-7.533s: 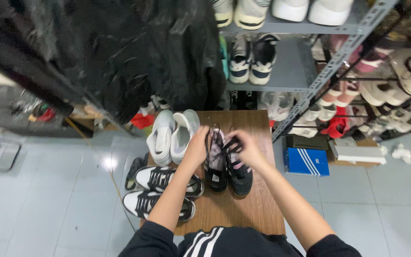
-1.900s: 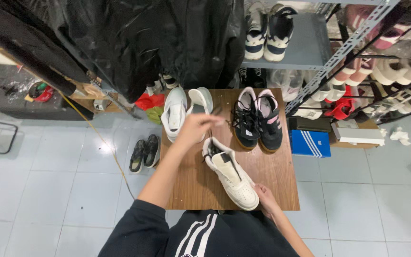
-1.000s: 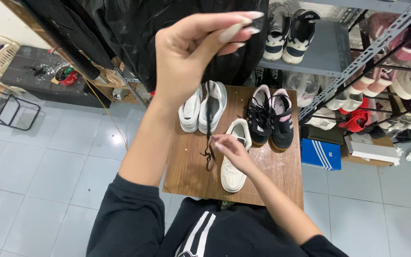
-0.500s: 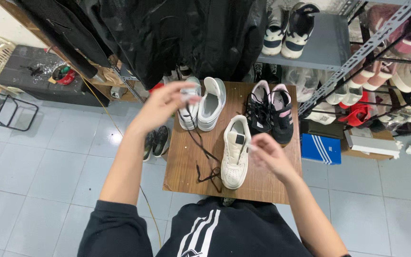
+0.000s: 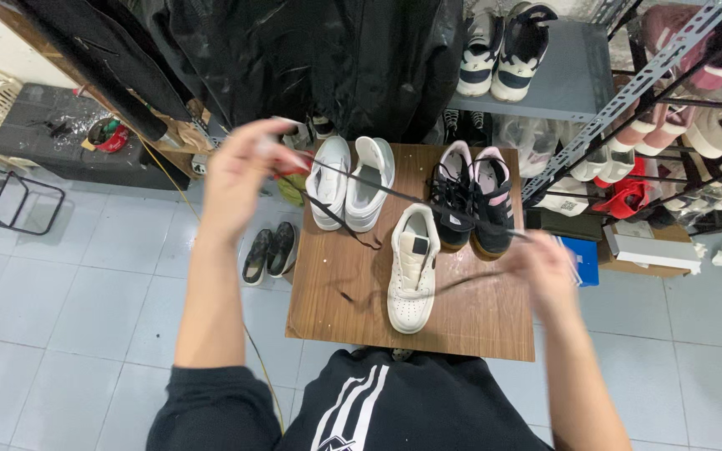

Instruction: The person laces a pair of black and white sneakers on a wooden table, threading the laces through the eyelets and tying them. They then remove the insoles from a pair of black and pink sneakers and place them on the table. Finally, they begin lacing a pair of white sneakers using black laces.

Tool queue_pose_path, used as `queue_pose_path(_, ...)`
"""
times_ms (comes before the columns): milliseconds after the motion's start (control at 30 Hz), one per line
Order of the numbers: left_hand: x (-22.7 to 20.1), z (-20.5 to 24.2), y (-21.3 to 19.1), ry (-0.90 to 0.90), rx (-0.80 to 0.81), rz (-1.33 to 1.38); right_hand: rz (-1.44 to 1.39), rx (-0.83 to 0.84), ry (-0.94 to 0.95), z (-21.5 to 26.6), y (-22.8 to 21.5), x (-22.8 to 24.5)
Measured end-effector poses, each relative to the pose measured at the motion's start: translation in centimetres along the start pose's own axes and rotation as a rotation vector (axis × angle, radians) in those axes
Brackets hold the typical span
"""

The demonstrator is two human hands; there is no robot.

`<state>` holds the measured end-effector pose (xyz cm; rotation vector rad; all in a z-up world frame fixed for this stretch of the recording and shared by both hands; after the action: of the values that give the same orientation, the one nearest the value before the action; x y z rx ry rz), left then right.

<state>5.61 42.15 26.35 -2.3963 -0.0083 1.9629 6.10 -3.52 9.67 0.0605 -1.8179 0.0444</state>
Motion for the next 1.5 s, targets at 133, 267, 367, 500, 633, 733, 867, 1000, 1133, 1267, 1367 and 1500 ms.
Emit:
queue_pose_path(133, 6.6, 0.5, -6.2, -0.109, -0.261, 0.022, -0.17, -0.542, -0.227, 2.1, -12.6, 3.6)
queue_pose_path(267, 14.4, 0.4, -3.7, -0.344, -0.082, -0.169, -0.262, -0.495, -0.434, 1.9, -16.5, 7.7)
queue_pose_path(367, 17.0, 0.5, 1.1, -0.41, 0.024, -0.6, 0.053, -0.401, -0.391, 1.2, -14.0, 8.8)
queue_pose_path(500, 15.3, 2.0, 14.6, -0.211, 0.332, -0.376, 0.416, 0.01, -0.13, 0.2, -3.2, 6.9)
queue_pose_path(633, 14.0, 5.5, 25.5, -0.026, 0.536, -0.248, 0.551, 0.208, -0.285, 0.3, 5.1, 7.5)
queue_pose_path(733, 17.6, 5.5, 26.1, -0.295, 0.524, -0.038, 0.582, 0.124, -0.304, 0.4, 5.3, 7.7)
queue_pose_path(867, 18.6, 6.1, 16.6, -0.28, 0.273, 0.168, 0.579, 0.072, -0.117, 2.3, 3.6, 4.5)
queue_pose_path(1000, 15.3, 8.9, 6.6, -0.182, 0.065, 0.055, 0.595, 0.1, 0.237, 5.9, 2.7, -1.5)
queue_pose_path(1133, 13.6, 10.3, 2.8, -0.252, -0.151, -0.331, 0.745, 0.12, -0.2, 6.9, 3.8, -1.0)
queue_pose_path(1267, 16.2, 11.2, 2.1, -0.434, -0.167, -0.493, 0.812, 0.092, -0.132, 7.4, 3.7, -3.3)
queue_pose_path(1367, 17.8, 11.2, 2.6, -0.355, -0.236, -0.727, 0.739, 0.021, 0.014, 7.7, 3.5, -5.3)
queue_pose_path(1500, 20.9, 11.0, 9.9, -0.345, -0.157, -0.596, 0.856, 0.095, 0.201, 7.7, 5.2, -7.6)
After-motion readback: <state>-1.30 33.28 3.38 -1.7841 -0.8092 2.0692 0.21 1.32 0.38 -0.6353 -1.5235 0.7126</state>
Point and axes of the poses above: each hand's wrist, its own z-axis away from the middle knuckle, its own y-axis out of the palm, x = y × z, the point moved 8 cm from there along -z, towards the middle knuckle, and after that the axes turned 14 degrees about -y, right-handed, at the moved point
